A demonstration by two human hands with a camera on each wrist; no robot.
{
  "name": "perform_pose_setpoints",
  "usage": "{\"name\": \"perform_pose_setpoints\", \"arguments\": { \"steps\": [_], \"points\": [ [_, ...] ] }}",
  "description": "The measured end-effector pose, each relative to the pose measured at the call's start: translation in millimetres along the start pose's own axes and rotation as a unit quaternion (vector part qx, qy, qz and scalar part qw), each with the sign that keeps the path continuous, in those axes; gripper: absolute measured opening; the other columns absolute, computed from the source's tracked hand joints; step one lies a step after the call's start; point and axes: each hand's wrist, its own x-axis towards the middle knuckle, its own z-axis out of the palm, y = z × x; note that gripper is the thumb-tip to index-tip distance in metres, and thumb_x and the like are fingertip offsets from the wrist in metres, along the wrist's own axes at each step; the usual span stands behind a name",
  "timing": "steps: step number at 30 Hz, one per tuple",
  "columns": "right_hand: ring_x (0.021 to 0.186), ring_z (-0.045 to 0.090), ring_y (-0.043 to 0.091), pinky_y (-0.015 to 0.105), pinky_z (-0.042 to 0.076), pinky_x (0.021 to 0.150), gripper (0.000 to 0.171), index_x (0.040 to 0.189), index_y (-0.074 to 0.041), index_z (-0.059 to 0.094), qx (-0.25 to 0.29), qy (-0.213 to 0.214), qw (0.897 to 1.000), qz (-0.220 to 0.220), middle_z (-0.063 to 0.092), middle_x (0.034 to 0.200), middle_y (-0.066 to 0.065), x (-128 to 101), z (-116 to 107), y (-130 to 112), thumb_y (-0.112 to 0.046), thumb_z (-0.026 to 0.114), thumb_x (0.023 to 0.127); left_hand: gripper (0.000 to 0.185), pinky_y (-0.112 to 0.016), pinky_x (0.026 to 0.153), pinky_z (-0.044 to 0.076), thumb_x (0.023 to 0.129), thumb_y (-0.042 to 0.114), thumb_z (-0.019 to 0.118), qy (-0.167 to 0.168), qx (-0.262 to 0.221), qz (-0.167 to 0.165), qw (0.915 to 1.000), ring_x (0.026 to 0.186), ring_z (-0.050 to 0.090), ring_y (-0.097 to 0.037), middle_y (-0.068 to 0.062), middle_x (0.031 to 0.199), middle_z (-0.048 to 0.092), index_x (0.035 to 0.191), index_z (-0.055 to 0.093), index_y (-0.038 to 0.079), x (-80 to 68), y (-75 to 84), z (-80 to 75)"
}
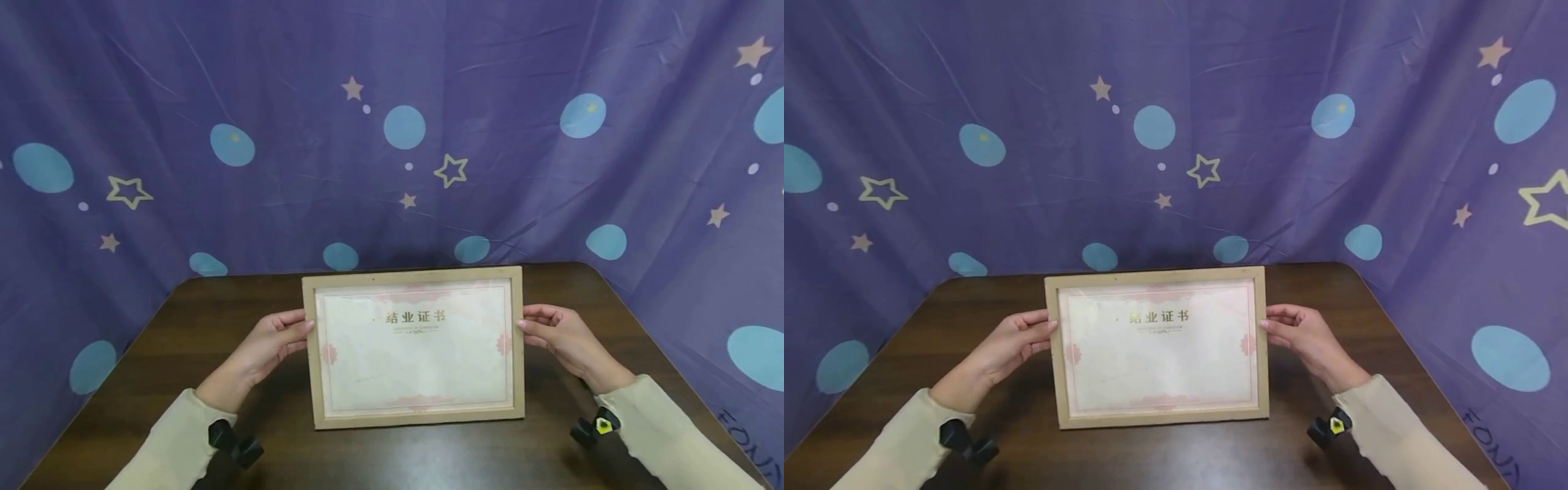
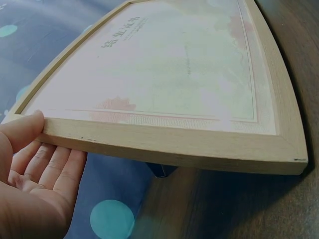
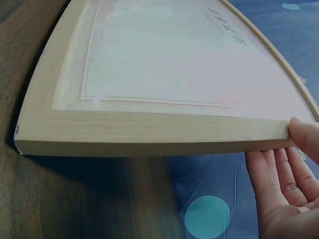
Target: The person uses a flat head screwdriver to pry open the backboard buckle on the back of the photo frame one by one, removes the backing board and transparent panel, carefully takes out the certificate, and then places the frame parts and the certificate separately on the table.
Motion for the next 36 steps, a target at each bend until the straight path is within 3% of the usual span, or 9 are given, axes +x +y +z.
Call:
{"name": "perform_pose_setpoints", "arguments": {
  "steps": [12,20,28,36],
  "points": [
    [0.074,0.066,0.007,0.024,0.058,0.067,0.018,0.086,-0.017,0.067,-0.018,0.024,0.999,0.014,0.069,0.082,-0.006,1,4,-6,0.001,0.065,0.085,0.026,-0.023,0.078,0.055,0.094,0.001,0.053,0.003,-0.013,0.006,0.9999,0.085,0.065,-0.005,0.005,0.092,0.072,0.098,0.069,0.021,0.8,5.0,3.8],
    [0.075,0.065,0.007,0.024,0.058,0.069,0.018,0.084,-0.016,0.068,0.000,0.023,1.000,0.014,0.068,0.082,-0.004,1,7,-15,0.001,0.065,0.085,0.030,-0.021,0.077,0.055,0.094,-0.002,0.052,-0.006,-0.036,0.029,0.9989,0.083,0.065,-0.004,0.006,0.090,0.072,0.096,0.071,0.021,0.0,11.2,4.3],
    [0.082,0.065,0.004,0.020,0.056,0.075,0.016,0.086,-0.019,0.068,0.005,0.042,0.999,0.009,0.069,0.086,-0.008,3,10,-21,-0.003,0.066,0.086,0.031,-0.019,0.077,0.054,0.094,-0.001,0.053,0.018,-0.021,0.035,0.9990,0.083,0.066,-0.004,0.007,0.092,0.071,0.096,0.071,0.024,1.0,17.6,6.2],
    [0.081,0.065,0.003,0.019,0.056,0.075,0.017,0.085,-0.021,0.070,0.014,0.055,0.998,0.009,0.069,0.086,-0.008,4,13,-29,-0.005,0.066,0.086,0.031,-0.017,0.073,0.052,0.094,0.000,0.053,0.019,-0.029,0.054,0.9979,0.081,0.065,-0.002,0.008,0.089,0.072,0.096,0.072,0.024,4.4,23.1,7.1]
  ]
}}
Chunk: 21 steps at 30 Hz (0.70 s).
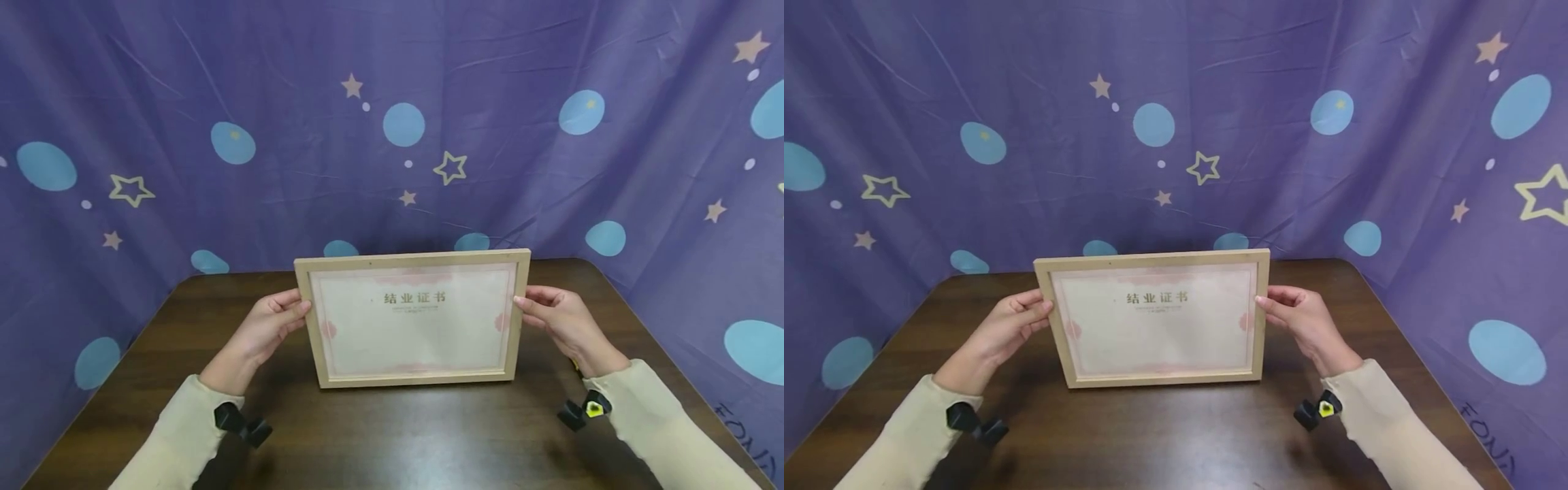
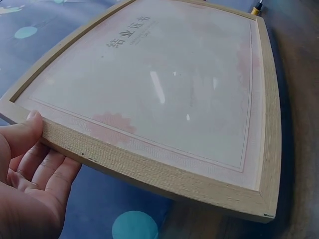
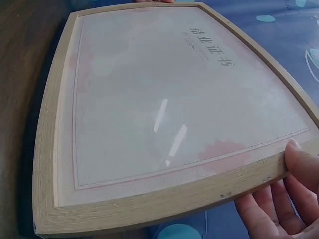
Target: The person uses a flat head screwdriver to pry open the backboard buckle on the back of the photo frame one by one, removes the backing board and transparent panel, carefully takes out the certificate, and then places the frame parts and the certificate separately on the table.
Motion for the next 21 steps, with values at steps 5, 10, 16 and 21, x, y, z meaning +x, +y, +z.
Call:
{"name": "perform_pose_setpoints", "arguments": {
  "steps": [5,10,16,21],
  "points": [
    [0.081,0.066,0.003,0.019,0.055,0.075,0.020,0.085,-0.023,0.071,0.008,-0.003,1.000,-0.005,0.070,0.086,-0.009,-0.3,2.8,-3.6,-0.004,0.066,0.086,0.031,-0.017,0.073,0.053,0.093,0.000,0.054,0.008,0.009,0.021,0.9997,0.081,0.066,-0.002,0.008,0.090,0.072,0.096,0.072,0.025,1.5,0.8,-0.9],
    [0.080,0.064,0.003,0.018,0.055,0.073,0.020,0.082,-0.020,0.070,0.042,-0.003,0.999,0.002,0.069,0.084,-0.007,1.0,4.4,-5.5,-0.001,0.064,0.087,0.033,-0.016,0.071,0.052,0.092,-0.001,0.054,0.024,0.010,0.038,0.9989,0.079,0.065,0.000,0.009,0.088,0.072,0.094,0.072,0.027,3.1,-1.3,0.4],
    [0.080,0.065,0.003,0.018,0.055,0.075,0.019,0.083,-0.016,0.069,0.062,-0.025,0.998,0.013,0.069,0.085,-0.006,1.9,3.8,-4.3,0.002,0.062,0.087,0.038,-0.014,0.070,0.051,0.093,-0.004,0.053,0.053,0.016,0.069,0.9960,0.078,0.064,0.001,0.011,0.086,0.071,0.093,0.072,0.029,2.3,-6.4,2.5],
    [0.084,0.065,0.004,0.019,0.054,0.079,0.022,0.085,-0.016,0.070,0.064,-0.053,0.996,0.014,0.070,0.088,-0.006,4.0,2.2,2.0,0.003,0.060,0.088,0.038,-0.014,0.068,0.050,0.091,-0.004,0.054,0.073,0.022,0.084,0.9936,0.077,0.063,0.001,0.011,0.085,0.071,0.092,0.072,0.029,1.9,-6.6,4.5]
  ]
}}
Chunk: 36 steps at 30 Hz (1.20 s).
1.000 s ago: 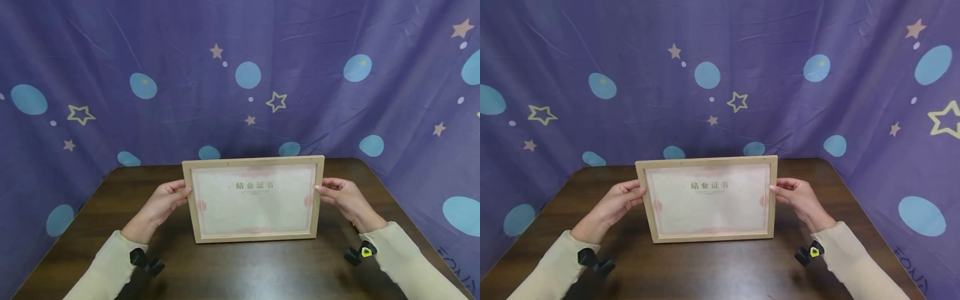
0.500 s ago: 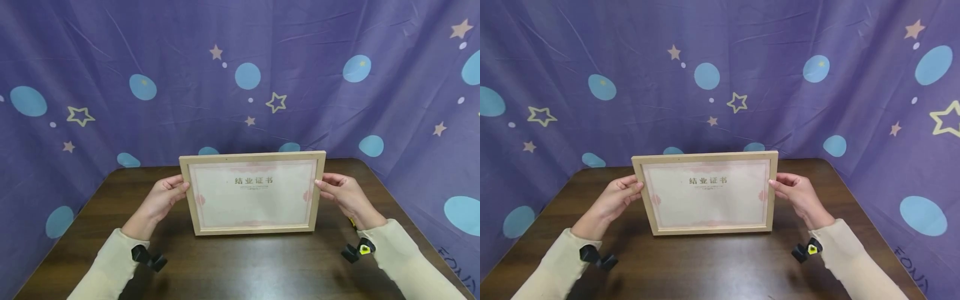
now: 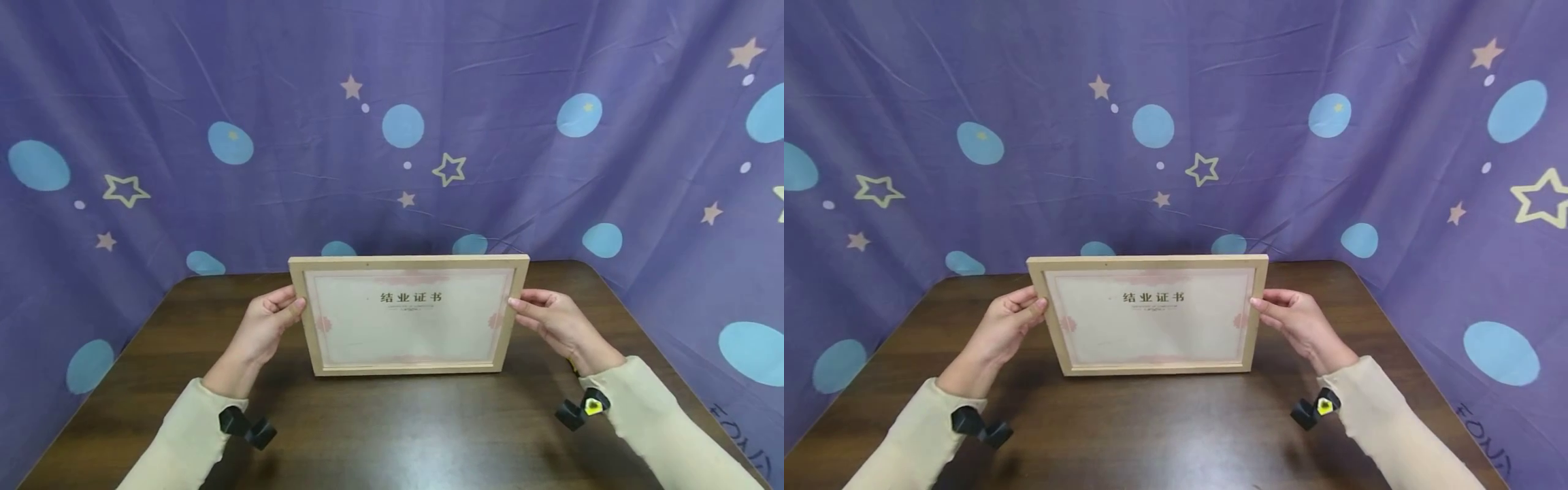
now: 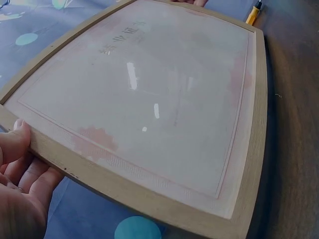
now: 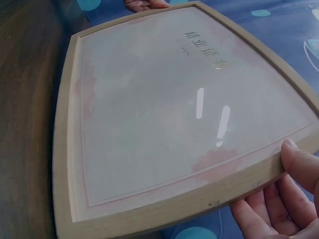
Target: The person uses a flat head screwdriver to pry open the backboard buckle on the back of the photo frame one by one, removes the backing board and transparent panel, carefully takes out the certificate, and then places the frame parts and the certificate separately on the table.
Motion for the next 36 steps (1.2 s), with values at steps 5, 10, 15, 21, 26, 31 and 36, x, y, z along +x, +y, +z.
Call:
{"name": "perform_pose_setpoints", "arguments": {
  "steps": [5,10,15,21,26,31,36],
  "points": [
    [0.086,0.066,0.004,0.018,0.054,0.081,0.014,0.087,-0.015,0.070,0.015,-0.027,0.999,-0.016,0.071,0.089,-0.005,2,-6,11,-0.001,0.066,0.085,0.041,-0.013,0.068,0.051,0.091,-0.007,0.053,-0.001,-0.001,0.019,0.9998,0.076,0.063,0.002,0.011,0.085,0.071,0.093,0.073,0.029,0.1,-0.9,0.1],
    [0.087,0.066,0.006,0.019,0.054,0.081,0.012,0.090,-0.014,0.071,0.009,-0.052,0.998,-0.034,0.070,0.090,-0.003,4,-10,24,-0.005,0.070,0.083,0.042,-0.015,0.070,0.050,0.091,-0.007,0.052,0.000,0.001,0.028,0.9996,0.079,0.063,0.002,0.012,0.088,0.071,0.094,0.072,0.029,0.3,-1.6,0.2],
    [0.088,0.066,0.005,0.019,0.054,0.081,0.013,0.087,-0.016,0.070,-0.002,-0.019,1.000,0.001,0.070,0.090,-0.005,3,-9,30,-0.003,0.068,0.085,0.041,-0.015,0.070,0.051,0.092,-0.007,0.050,-0.007,-0.019,0.043,0.9989,0.079,0.063,0.000,0.009,0.090,0.072,0.097,0.073,0.027,1.2,0.2,-0.2],
    [0.092,0.065,0.005,0.020,0.053,0.083,0.024,0.089,-0.019,0.071,0.004,0.003,1.000,-0.008,0.071,0.095,-0.006,2,-4,32,0.002,0.058,0.090,0.040,-0.016,0.072,0.052,0.092,-0.007,0.051,-0.020,-0.031,0.039,0.9986,0.079,0.064,0.000,0.008,0.090,0.072,0.098,0.073,0.025,1.3,2.4,-1.3],
    [0.090,0.065,0.002,0.018,0.053,0.080,0.024,0.087,-0.023,0.071,-0.007,0.037,0.999,-0.017,0.070,0.093,-0.009,1,-1,34,-0.002,0.061,0.090,0.038,-0.016,0.072,0.052,0.093,-0.006,0.050,-0.026,-0.039,0.020,0.9987,0.077,0.064,0.000,0.008,0.088,0.072,0.097,0.073,0.024,0.9,3.6,-4.4],
    [0.087,0.065,0.001,0.016,0.054,0.078,0.023,0.085,-0.028,0.072,-0.025,0.070,0.997,-0.030,0.071,0.090,-0.012,2,2,34,-0.006,0.064,0.089,0.037,-0.017,0.077,0.053,0.093,-0.005,0.050,-0.048,-0.041,0.011,0.9979,0.083,0.065,-0.002,0.007,0.092,0.072,0.100,0.072,0.024,2.5,5.3,-5.2],
    [0.091,0.065,0.000,0.016,0.053,0.079,0.028,0.089,-0.029,0.074,-0.014,0.071,0.995,-0.072,0.072,0.090,-0.011,2,3,36,-0.005,0.061,0.090,0.035,-0.016,0.076,0.053,0.092,-0.006,0.052,-0.048,-0.059,-0.004,0.9971,0.083,0.065,-0.002,0.005,0.090,0.072,0.099,0.072,0.022,3.1,8.1,-3.5]
  ]
}}
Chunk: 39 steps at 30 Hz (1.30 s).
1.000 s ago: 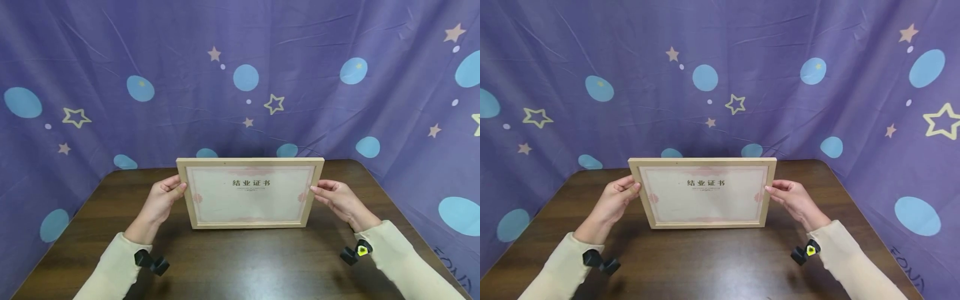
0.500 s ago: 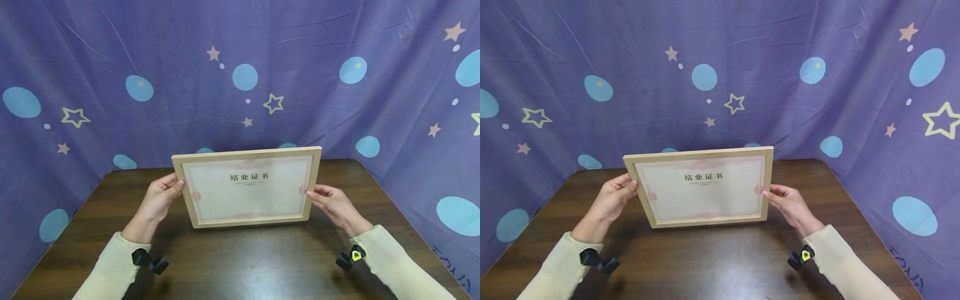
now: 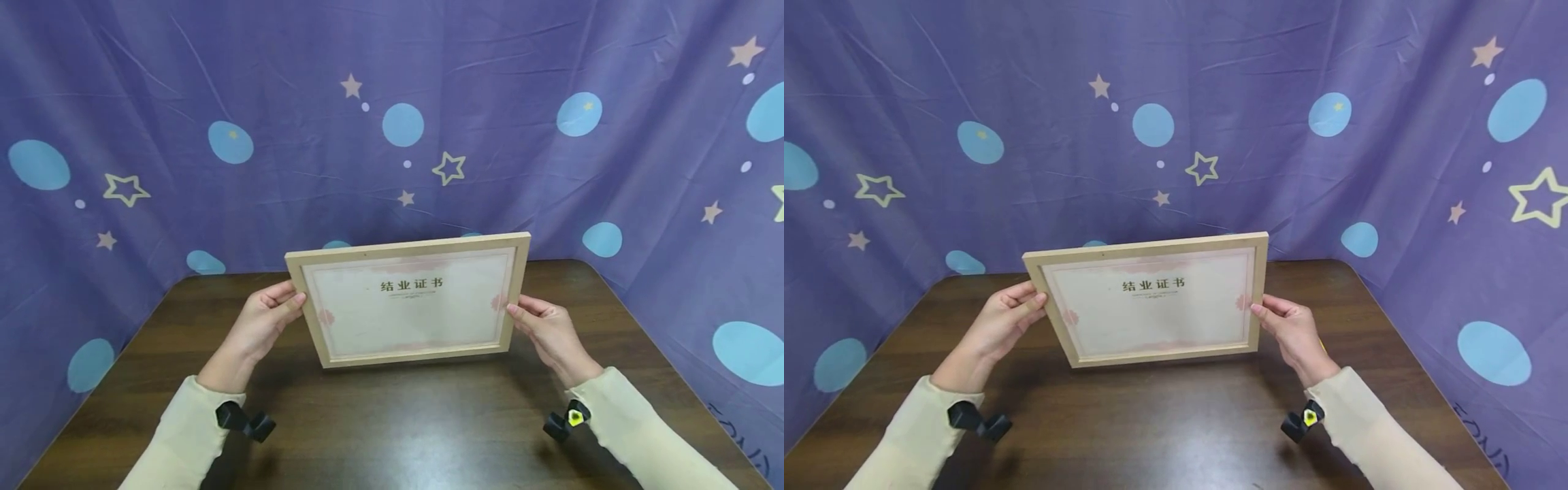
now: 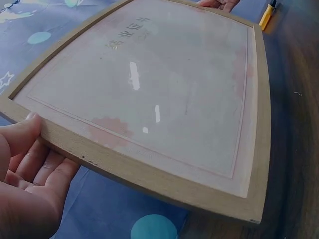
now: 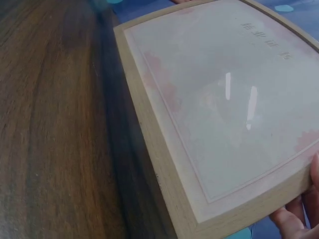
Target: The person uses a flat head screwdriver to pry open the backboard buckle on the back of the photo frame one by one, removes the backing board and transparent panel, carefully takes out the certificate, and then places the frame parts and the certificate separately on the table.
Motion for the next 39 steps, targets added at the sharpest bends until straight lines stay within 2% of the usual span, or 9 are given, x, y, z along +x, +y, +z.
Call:
{"name": "perform_pose_setpoints", "arguments": {
  "steps": [7,12,14,17,20,22,26,33,39],
  "points": [
    [0.096,0.065,0.003,0.017,0.053,0.082,0.030,0.095,-0.024,0.074,0.017,-0.014,0.998,-0.059,0.073,0.094,-0.007,-1,0,5,0.001,0.059,0.090,0.032,-0.018,0.079,0.053,0.092,-0.004,0.053,-0.001,-0.011,-0.029,0.9995,0.085,0.066,-0.003,0.006,0.091,0.072,0.096,0.073,0.020,-3.0,1.1,-2.8],
    [0.094,0.066,0.003,0.016,0.053,0.079,0.030,0.096,-0.022,0.075,0.029,-0.001,0.997,-0.074,0.073,0.093,-0.005,-2,0,6,0.002,0.058,0.090,0.021,-0.020,0.086,0.052,0.096,0.009,0.052,-0.009,-0.015,-0.082,0.9965,0.094,0.065,-0.006,0.005,0.098,0.071,0.098,0.070,0.020,-5.6,-1.3,-12.0],
    [0.090,0.066,0.003,0.016,0.054,0.075,0.031,0.093,-0.022,0.075,0.038,0.011,0.996,-0.078,0.073,0.091,-0.005,-2,-1,5,0.003,0.058,0.090,0.020,-0.022,0.088,0.052,0.098,0.018,0.050,-0.002,0.005,-0.113,0.9936,0.097,0.065,-0.008,0.004,0.100,0.070,0.107,0.067,0.013,-6.3,-1.8,-15.2],
    [0.088,0.067,0.003,0.015,0.054,0.073,0.032,0.091,-0.022,0.075,0.043,0.023,0.995,-0.086,0.073,0.090,-0.005,-1,-2,5,0.005,0.059,0.089,0.044,-0.026,0.091,0.051,0.099,0.031,0.048,0.005,0.061,-0.169,0.9837,0.100,0.065,-0.012,-0.006,0.109,0.069,0.126,0.054,-0.003,-7.4,-2.0,-17.9],
    [0.087,0.067,0.003,0.015,0.054,0.073,0.031,0.091,-0.022,0.075,0.043,0.023,0.995,-0.090,0.073,0.089,-0.005,-1,-3,4,0.005,0.059,0.089,0.067,-0.032,0.092,0.051,0.099,0.038,0.044,-0.010,0.125,-0.217,0.9680,0.103,0.065,-0.017,-0.019,0.120,0.062,0.134,0.036,-0.018,-10.4,-1.7,-17.8],
    [0.088,0.067,0.003,0.016,0.054,0.074,0.031,0.092,-0.021,0.075,0.040,0.019,0.995,-0.091,0.073,0.090,-0.005,0,-4,5,0.004,0.059,0.089,0.070,-0.034,0.091,0.052,0.099,0.041,0.042,-0.020,0.152,-0.243,0.9578,0.101,0.066,-0.019,-0.026,0.123,0.058,0.133,0.036,-0.020,-12.5,-1.6,-16.0],
    [0.090,0.067,0.004,0.017,0.054,0.075,0.030,0.093,-0.021,0.075,0.034,0.016,0.995,-0.095,0.073,0.090,-0.005,0,-5,7,0.004,0.059,0.089,0.074,-0.037,0.087,0.054,0.098,0.048,0.040,-0.036,0.178,-0.276,0.9440,0.098,0.067,-0.024,-0.024,0.115,0.063,0.128,0.043,-0.020,-14.6,-3.8,-12.0],
    [0.093,0.067,0.006,0.020,0.054,0.080,0.031,0.096,-0.020,0.075,0.022,0.001,0.995,-0.102,0.073,0.092,-0.004,0,-4,10,0.005,0.058,0.089,0.092,-0.040,0.088,0.054,0.095,0.063,0.022,-0.090,0.141,-0.322,0.9318,0.097,0.067,-0.025,-0.021,0.112,0.066,0.130,0.042,-0.019,-15.8,-13.6,-8.8],
    [0.095,0.067,0.008,0.021,0.054,0.081,0.032,0.097,-0.018,0.075,0.015,-0.015,0.992,-0.122,0.073,0.092,-0.002,1,-1,15,0.007,0.058,0.088,0.092,-0.033,0.084,0.055,0.095,0.063,0.020,-0.081,0.081,-0.331,0.9365,0.095,0.067,-0.020,-0.019,0.114,0.066,0.133,0.037,-0.020,-16.1,-18.1,-5.4]
  ]
}}
